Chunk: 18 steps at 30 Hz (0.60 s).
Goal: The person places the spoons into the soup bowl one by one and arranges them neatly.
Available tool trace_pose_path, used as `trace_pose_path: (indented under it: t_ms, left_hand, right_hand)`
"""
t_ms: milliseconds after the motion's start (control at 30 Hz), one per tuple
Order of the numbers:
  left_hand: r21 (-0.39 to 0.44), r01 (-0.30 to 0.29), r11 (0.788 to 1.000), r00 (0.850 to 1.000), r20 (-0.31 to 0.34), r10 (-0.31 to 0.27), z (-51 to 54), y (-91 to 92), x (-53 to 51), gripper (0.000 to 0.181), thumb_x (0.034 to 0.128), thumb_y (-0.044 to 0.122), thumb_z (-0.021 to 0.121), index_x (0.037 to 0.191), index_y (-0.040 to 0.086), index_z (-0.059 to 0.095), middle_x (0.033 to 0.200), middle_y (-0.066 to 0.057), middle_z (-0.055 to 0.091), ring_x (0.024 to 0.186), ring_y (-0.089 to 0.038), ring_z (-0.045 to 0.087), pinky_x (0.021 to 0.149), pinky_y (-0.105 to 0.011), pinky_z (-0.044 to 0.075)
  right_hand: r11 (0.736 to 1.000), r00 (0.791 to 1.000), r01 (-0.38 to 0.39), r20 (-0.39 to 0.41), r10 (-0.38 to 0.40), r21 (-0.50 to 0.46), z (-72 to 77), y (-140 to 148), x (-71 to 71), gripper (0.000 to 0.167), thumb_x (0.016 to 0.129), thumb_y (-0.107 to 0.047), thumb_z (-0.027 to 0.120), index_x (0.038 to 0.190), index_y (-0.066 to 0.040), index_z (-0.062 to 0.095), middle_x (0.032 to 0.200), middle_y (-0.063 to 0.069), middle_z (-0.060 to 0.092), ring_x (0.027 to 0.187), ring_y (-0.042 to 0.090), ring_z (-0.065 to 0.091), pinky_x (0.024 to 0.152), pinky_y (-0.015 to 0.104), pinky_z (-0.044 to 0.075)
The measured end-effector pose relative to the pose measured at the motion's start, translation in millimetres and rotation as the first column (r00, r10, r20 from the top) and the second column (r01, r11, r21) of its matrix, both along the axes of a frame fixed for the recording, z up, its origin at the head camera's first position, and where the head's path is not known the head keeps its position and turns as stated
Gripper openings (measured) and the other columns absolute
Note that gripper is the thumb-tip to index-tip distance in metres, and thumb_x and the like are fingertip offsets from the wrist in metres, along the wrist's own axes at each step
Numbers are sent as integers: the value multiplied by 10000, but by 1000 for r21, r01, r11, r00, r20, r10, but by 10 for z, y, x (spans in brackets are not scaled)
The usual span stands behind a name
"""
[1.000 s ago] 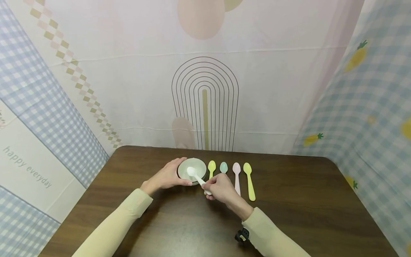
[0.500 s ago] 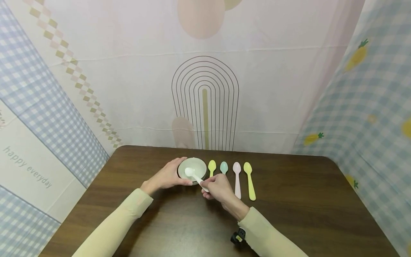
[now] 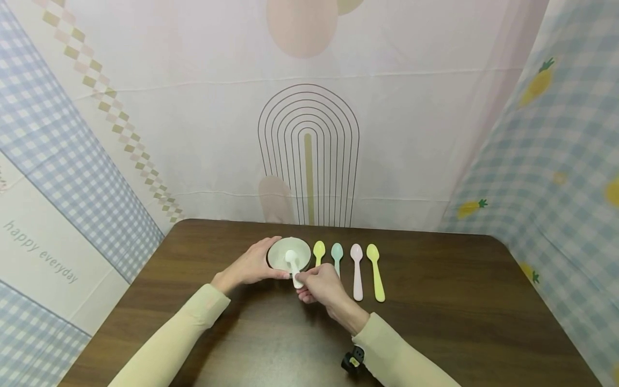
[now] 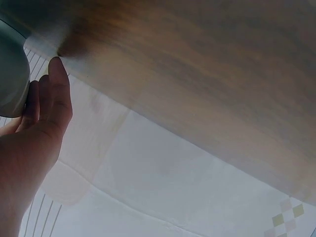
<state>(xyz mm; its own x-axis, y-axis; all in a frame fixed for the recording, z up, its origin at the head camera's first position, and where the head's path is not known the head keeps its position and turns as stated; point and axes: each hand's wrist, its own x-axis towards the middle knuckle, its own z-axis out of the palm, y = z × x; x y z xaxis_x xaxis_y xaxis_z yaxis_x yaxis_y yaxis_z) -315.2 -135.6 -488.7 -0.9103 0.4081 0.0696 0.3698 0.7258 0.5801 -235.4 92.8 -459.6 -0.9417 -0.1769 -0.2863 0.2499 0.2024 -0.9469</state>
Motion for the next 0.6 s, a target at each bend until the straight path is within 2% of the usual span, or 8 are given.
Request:
trace_pose_path:
  t_ms: [100,367,600]
  left_hand:
    - [-3,-1,1000,1000,2,1,-7,-3,0,1118,788,562,939,1630,22,441,1551,-180,602,1448,-364,558,1187,-574,488]
    - [-1,5,1000,1000,6,-5,-10,-7,-3,1105,793,557,935,1631,31,444,1528,-171,616,1430,-358,564,1172,-569,500]
    - [3,9,1000,1000,2,-9,6,-3,-7,1101,792,545,939,1630,28,446,1519,-175,620,1422,-363,567,1169,-569,503]
  right_hand:
    - [1000,1000,-12,8,13,-8,20,-12,11,244,1038,-129,677,981,98,744,678,21,680,551,66,621,552,197,554]
    - [997,998,-32,48,35,-74,28,-32,17,273,1043,-134,663,1047,131,727,662,2,680,549,49,619,554,182,549]
    - [995,997,-27,66,33,-93,42,-38,11,277,1040,-132,653,1051,135,724,655,-1,679,549,51,622,558,182,555]
